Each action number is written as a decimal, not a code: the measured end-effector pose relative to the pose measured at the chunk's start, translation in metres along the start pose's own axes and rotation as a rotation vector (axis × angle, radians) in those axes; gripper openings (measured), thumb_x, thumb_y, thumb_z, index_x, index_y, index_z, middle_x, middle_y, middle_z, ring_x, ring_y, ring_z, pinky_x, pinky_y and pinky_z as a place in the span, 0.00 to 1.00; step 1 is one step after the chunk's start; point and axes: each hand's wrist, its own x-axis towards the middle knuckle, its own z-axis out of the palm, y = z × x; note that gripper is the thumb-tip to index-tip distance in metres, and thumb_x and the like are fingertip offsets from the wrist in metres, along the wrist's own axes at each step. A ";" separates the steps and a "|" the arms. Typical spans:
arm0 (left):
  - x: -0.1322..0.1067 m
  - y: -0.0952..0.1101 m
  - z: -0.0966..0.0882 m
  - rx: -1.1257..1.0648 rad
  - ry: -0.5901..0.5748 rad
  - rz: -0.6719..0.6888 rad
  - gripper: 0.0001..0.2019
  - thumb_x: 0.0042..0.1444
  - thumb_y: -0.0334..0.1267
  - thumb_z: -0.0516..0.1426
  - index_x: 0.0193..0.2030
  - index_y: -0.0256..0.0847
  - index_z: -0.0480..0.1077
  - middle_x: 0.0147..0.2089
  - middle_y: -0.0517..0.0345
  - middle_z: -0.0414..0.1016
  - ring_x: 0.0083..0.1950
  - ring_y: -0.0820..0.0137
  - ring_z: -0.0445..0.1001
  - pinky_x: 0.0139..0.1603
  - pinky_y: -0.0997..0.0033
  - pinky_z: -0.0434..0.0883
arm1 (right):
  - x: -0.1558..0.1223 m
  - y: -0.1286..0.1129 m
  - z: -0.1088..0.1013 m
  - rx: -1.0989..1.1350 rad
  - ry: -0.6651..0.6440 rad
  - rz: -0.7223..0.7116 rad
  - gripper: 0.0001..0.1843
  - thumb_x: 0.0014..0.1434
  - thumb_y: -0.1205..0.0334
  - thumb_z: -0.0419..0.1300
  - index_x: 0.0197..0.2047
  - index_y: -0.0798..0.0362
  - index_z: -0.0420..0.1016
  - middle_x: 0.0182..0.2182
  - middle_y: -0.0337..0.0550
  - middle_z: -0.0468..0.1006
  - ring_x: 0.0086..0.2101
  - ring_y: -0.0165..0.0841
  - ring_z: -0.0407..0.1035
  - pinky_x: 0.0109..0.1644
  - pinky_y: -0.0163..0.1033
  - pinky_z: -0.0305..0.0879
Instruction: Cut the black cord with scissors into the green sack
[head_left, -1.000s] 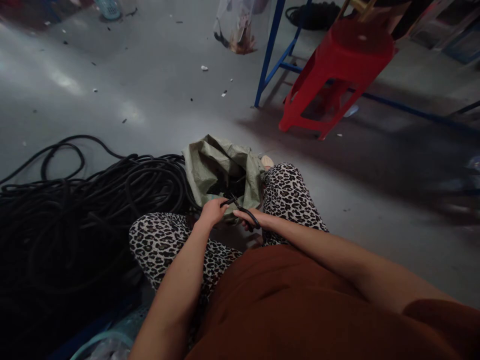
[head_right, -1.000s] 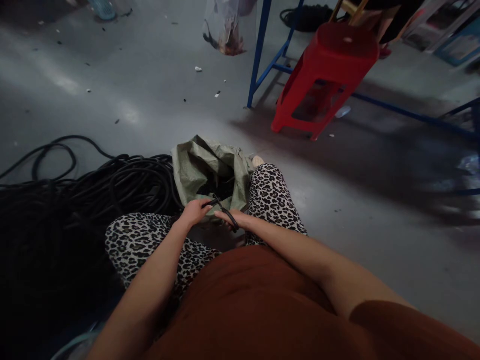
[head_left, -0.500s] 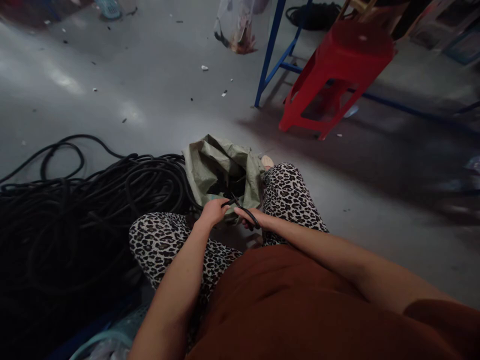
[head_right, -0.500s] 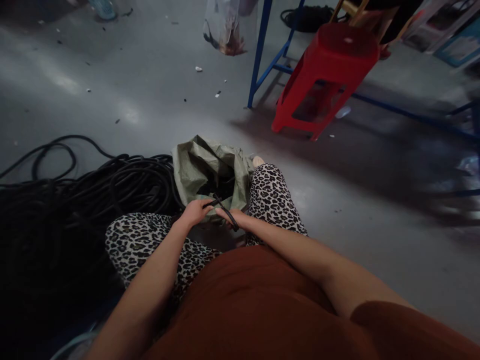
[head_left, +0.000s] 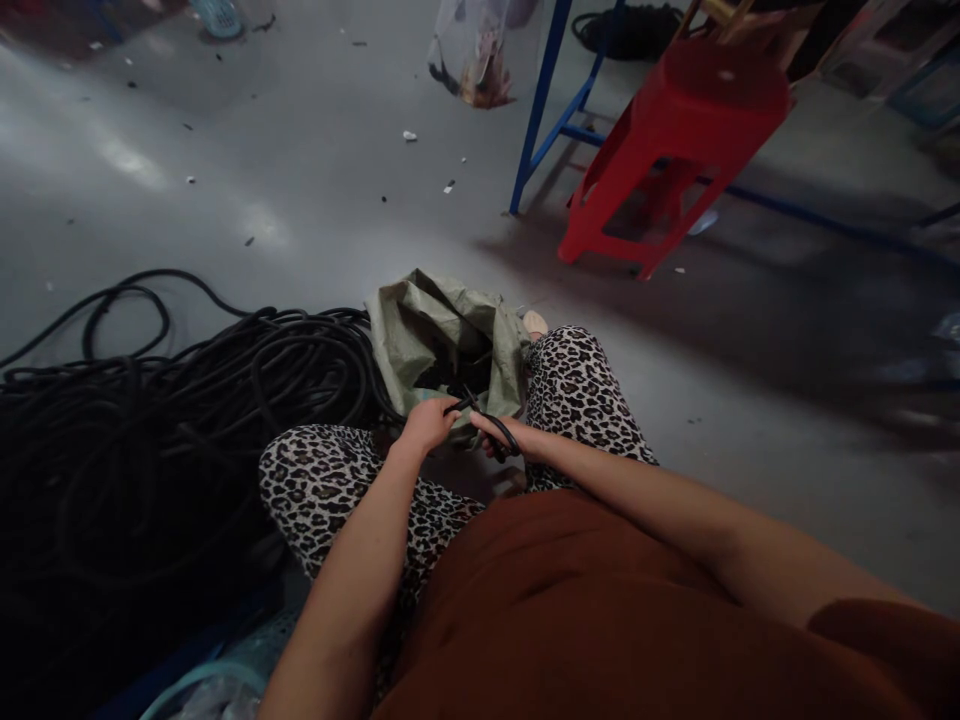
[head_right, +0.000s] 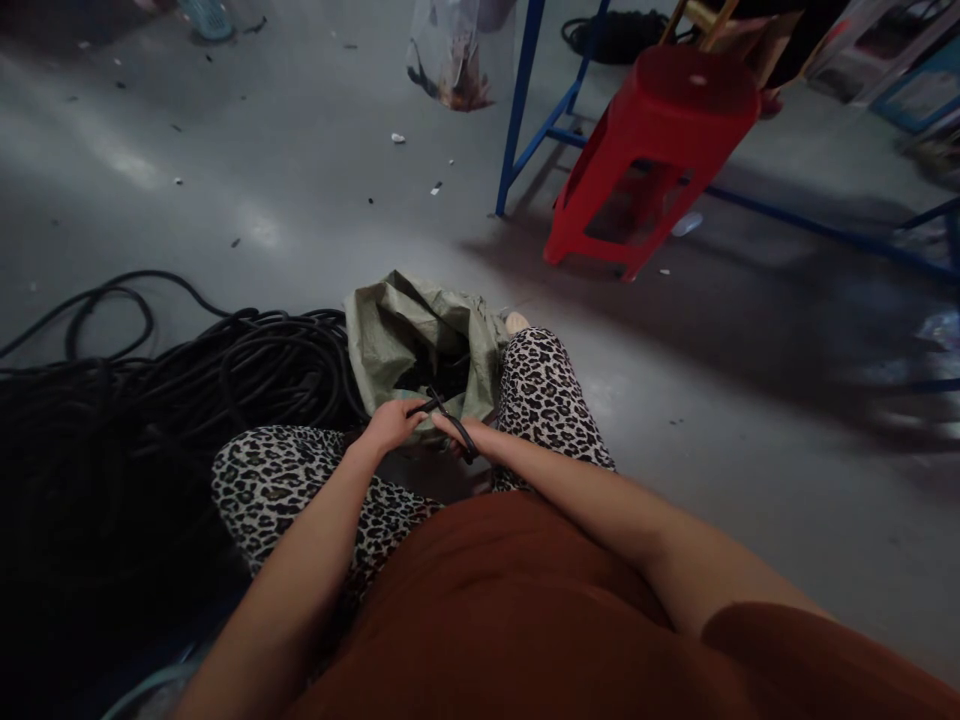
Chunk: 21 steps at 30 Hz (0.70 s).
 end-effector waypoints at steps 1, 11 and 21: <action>0.000 0.000 0.000 0.000 -0.003 0.002 0.16 0.67 0.38 0.57 0.56 0.43 0.81 0.55 0.48 0.84 0.58 0.56 0.80 0.58 0.63 0.73 | -0.002 -0.002 0.000 0.008 -0.001 0.008 0.25 0.74 0.43 0.58 0.35 0.57 0.72 0.23 0.39 0.73 0.23 0.27 0.68 0.23 0.28 0.63; 0.000 0.001 0.000 0.014 -0.012 -0.006 0.16 0.68 0.38 0.57 0.57 0.43 0.81 0.55 0.48 0.84 0.58 0.57 0.80 0.57 0.65 0.72 | 0.006 0.006 -0.001 -0.018 0.006 -0.017 0.27 0.73 0.40 0.58 0.33 0.56 0.72 0.24 0.40 0.72 0.22 0.28 0.67 0.22 0.28 0.60; 0.001 0.000 0.001 0.053 -0.015 -0.024 0.16 0.67 0.38 0.57 0.57 0.44 0.81 0.55 0.47 0.84 0.58 0.57 0.79 0.59 0.62 0.72 | -0.002 0.003 0.001 -0.093 0.008 0.034 0.30 0.73 0.37 0.56 0.30 0.55 0.70 0.19 0.41 0.73 0.17 0.31 0.70 0.18 0.31 0.64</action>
